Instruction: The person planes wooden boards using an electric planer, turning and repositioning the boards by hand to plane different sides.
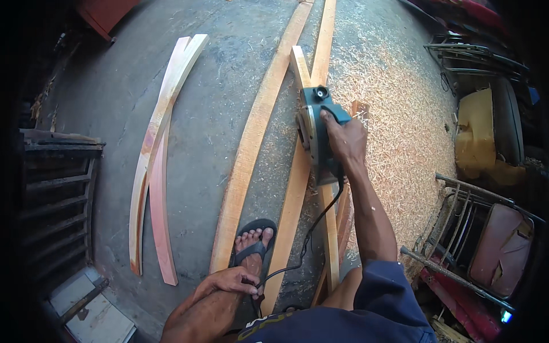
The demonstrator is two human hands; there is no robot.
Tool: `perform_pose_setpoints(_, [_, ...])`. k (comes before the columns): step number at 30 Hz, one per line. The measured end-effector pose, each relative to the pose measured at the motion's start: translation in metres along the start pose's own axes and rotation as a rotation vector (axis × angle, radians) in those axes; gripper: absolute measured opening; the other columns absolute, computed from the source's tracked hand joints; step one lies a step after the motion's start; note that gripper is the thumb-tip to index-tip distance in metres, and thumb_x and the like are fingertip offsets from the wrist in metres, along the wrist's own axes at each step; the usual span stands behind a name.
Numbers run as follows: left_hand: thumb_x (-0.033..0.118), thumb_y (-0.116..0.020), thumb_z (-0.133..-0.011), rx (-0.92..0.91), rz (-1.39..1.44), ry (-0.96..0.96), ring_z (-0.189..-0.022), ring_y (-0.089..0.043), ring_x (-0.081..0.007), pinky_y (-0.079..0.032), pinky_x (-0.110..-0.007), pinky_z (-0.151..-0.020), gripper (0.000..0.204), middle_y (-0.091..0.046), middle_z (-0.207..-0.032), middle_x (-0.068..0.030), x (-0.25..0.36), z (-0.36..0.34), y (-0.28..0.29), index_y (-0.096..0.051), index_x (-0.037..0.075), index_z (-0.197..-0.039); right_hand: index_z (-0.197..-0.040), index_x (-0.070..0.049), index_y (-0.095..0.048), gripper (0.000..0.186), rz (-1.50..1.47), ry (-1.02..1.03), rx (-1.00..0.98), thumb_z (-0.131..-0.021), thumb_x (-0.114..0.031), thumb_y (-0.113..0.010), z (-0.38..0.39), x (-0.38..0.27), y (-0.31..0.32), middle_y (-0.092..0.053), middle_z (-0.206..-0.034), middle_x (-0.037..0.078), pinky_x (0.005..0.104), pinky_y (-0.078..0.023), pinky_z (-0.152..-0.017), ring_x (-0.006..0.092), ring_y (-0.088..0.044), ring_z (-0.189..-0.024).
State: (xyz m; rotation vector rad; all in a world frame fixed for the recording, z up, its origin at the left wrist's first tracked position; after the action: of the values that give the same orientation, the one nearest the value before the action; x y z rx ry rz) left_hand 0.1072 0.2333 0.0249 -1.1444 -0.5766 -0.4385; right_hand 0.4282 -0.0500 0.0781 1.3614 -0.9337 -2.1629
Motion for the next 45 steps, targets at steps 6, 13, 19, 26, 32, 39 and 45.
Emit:
perform_pose_setpoints(6, [0.024,-0.064,-0.101,0.110,0.095,-0.063,-0.090,-0.063,-0.0128,-0.048,-0.029,-0.087,0.026,-0.068,-0.090,-0.0043,0.013,0.014,-0.009,-0.067,-0.001,-0.105,-0.076,0.000,-0.073,0.056,-0.054,0.221,0.018,-0.082,-0.055,-0.071,-0.150,-0.091,-0.039,-0.066,-0.070,0.010,0.0359,-0.045,-0.057,0.0186,-0.061,-0.063])
perform_pose_setpoints(13, [0.018,-0.065,-0.100,0.249,0.210,-0.076,-0.095,-0.065,-0.0153,-0.049,-0.031,-0.091,0.022,-0.070,-0.096,-0.0066,-0.003,0.002,-0.004,-0.068,-0.002,-0.108,-0.081,0.000,-0.074,0.052,-0.062,0.305,0.108,-0.081,-0.052,-0.070,-0.214,-0.115,-0.052,-0.067,-0.073,0.011,0.0358,-0.046,-0.060,0.0200,-0.062,-0.065])
perform_pose_setpoints(19, [0.024,-0.067,-0.099,0.124,0.146,-0.004,-0.089,-0.063,-0.0115,-0.048,-0.027,-0.087,0.025,-0.069,-0.088,-0.0030,-0.001,0.010,-0.004,-0.069,-0.001,-0.104,-0.092,0.001,-0.074,0.049,-0.102,0.189,-0.072,-0.086,-0.047,-0.070,-0.088,-0.049,-0.025,-0.064,-0.067,0.008,0.0342,-0.046,-0.057,0.0155,-0.061,-0.062])
perform_pose_setpoints(26, [0.025,-0.066,-0.100,-0.106,-0.002,0.059,-0.090,-0.063,-0.0117,-0.048,-0.028,-0.086,0.028,-0.070,-0.092,-0.0034,0.000,0.003,0.000,-0.069,-0.001,-0.109,-0.104,0.003,-0.073,0.043,-0.147,-0.069,-0.042,-0.091,-0.038,-0.074,0.131,0.077,0.028,-0.068,-0.075,0.009,0.0332,-0.050,-0.063,0.0129,-0.061,-0.068])
perform_pose_setpoints(32, [0.024,-0.064,-0.100,-0.110,0.025,0.071,-0.093,-0.064,-0.0132,-0.049,-0.029,-0.087,0.029,-0.071,-0.095,-0.0057,-0.006,0.003,0.005,-0.069,-0.002,-0.113,-0.099,0.001,-0.073,0.041,-0.147,-0.102,-0.039,-0.090,-0.039,-0.077,0.123,0.077,0.022,-0.067,-0.071,0.007,0.0326,-0.048,-0.061,0.0123,-0.059,-0.066])
perform_pose_setpoints(39, [0.024,-0.063,-0.101,0.033,0.097,0.033,-0.091,-0.065,-0.0149,-0.049,-0.030,-0.087,0.031,-0.070,-0.092,-0.0074,-0.007,0.011,0.001,-0.068,-0.005,-0.113,-0.083,0.000,-0.075,0.055,0.010,0.128,-0.004,-0.085,-0.055,-0.071,-0.068,-0.039,-0.013,-0.061,-0.062,0.004,0.0332,-0.043,-0.053,0.0145,-0.057,-0.056])
perform_pose_setpoints(45, [0.025,-0.064,-0.101,0.206,0.149,-0.028,-0.090,-0.065,-0.0148,-0.049,-0.029,-0.087,0.030,-0.069,-0.090,-0.0074,0.001,0.006,-0.002,-0.068,-0.003,-0.112,-0.081,0.000,-0.074,0.061,-0.007,0.339,0.122,-0.080,-0.061,-0.068,-0.229,-0.109,-0.053,-0.069,-0.077,0.014,0.0380,-0.048,-0.066,0.0225,-0.065,-0.072])
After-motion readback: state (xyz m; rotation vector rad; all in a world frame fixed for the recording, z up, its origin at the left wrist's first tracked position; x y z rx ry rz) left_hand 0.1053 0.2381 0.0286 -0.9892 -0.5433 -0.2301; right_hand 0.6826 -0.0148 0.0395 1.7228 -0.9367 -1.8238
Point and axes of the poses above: each hand's wrist, its own z-axis away from the middle knuckle, its own y-axis out of the back of the hand, x = y × z, the point moved 1 cm from there along -z, towards the middle knuckle
